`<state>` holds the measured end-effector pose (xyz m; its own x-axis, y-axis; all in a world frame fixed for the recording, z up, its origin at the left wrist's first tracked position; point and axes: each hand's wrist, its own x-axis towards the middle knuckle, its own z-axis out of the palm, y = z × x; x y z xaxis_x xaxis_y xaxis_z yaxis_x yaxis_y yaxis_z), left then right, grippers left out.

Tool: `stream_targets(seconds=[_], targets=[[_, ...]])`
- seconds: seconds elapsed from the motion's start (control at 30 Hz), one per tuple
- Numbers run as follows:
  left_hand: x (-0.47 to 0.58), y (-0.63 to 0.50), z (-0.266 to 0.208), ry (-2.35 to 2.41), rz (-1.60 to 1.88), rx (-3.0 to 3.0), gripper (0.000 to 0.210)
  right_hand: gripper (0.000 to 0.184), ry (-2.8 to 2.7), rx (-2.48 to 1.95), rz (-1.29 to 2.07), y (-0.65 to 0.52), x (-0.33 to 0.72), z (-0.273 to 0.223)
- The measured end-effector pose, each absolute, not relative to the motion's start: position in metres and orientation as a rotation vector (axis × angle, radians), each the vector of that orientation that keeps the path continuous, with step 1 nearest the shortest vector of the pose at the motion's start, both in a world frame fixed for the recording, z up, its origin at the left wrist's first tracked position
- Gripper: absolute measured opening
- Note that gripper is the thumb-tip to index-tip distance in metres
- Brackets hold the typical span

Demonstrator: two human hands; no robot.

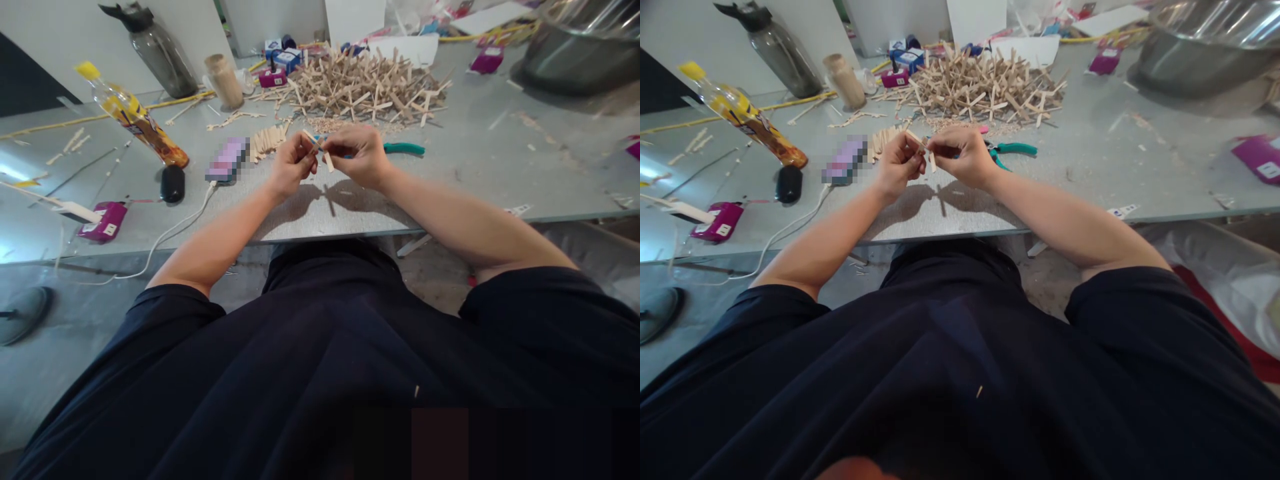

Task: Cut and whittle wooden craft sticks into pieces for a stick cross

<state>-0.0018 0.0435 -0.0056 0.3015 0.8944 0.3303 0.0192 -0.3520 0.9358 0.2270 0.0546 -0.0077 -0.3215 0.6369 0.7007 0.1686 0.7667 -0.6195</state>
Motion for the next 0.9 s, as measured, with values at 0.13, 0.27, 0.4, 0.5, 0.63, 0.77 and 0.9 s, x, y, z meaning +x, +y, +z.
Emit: stream_targets(seconds=[0.13, 0.27, 0.4, 0.5, 0.63, 0.77, 0.9], targets=[[-0.002, 0.044, -0.007, 0.836, 1.188, 1.641, 0.034, 0.054, -1.944, -0.594, 0.56, 0.049, 0.223, -0.008], [-0.001, 0.045, -0.009, 0.842, 1.205, 1.622, 0.027, 0.058, -1.948, -0.626, 0.572, 0.048, 0.22, -0.01], [0.0, 0.046, -0.01, 0.888, 1.194, 1.622, 0.03, 0.06, -1.945, -0.596, 0.587, 0.052, 0.218, -0.014], [0.0, 0.047, -0.01, 0.888, 1.209, 1.628, 0.034, 0.058, -1.949, -0.609, 0.591, 0.053, 0.218, -0.015], [-0.001, 0.049, -0.01, 0.904, 1.202, 1.628, 0.035, 0.058, -1.963, -0.612, 0.582, 0.048, 0.22, -0.013], [-0.001, 0.049, -0.011, 0.889, 1.236, 1.638, 0.035, 0.062, -1.961, -0.617, 0.593, 0.049, 0.219, -0.012], [0.002, 0.046, -0.008, 0.894, 1.246, 1.622, 0.043, 0.075, -1.964, -0.564, 0.636, 0.058, 0.215, -0.012]])
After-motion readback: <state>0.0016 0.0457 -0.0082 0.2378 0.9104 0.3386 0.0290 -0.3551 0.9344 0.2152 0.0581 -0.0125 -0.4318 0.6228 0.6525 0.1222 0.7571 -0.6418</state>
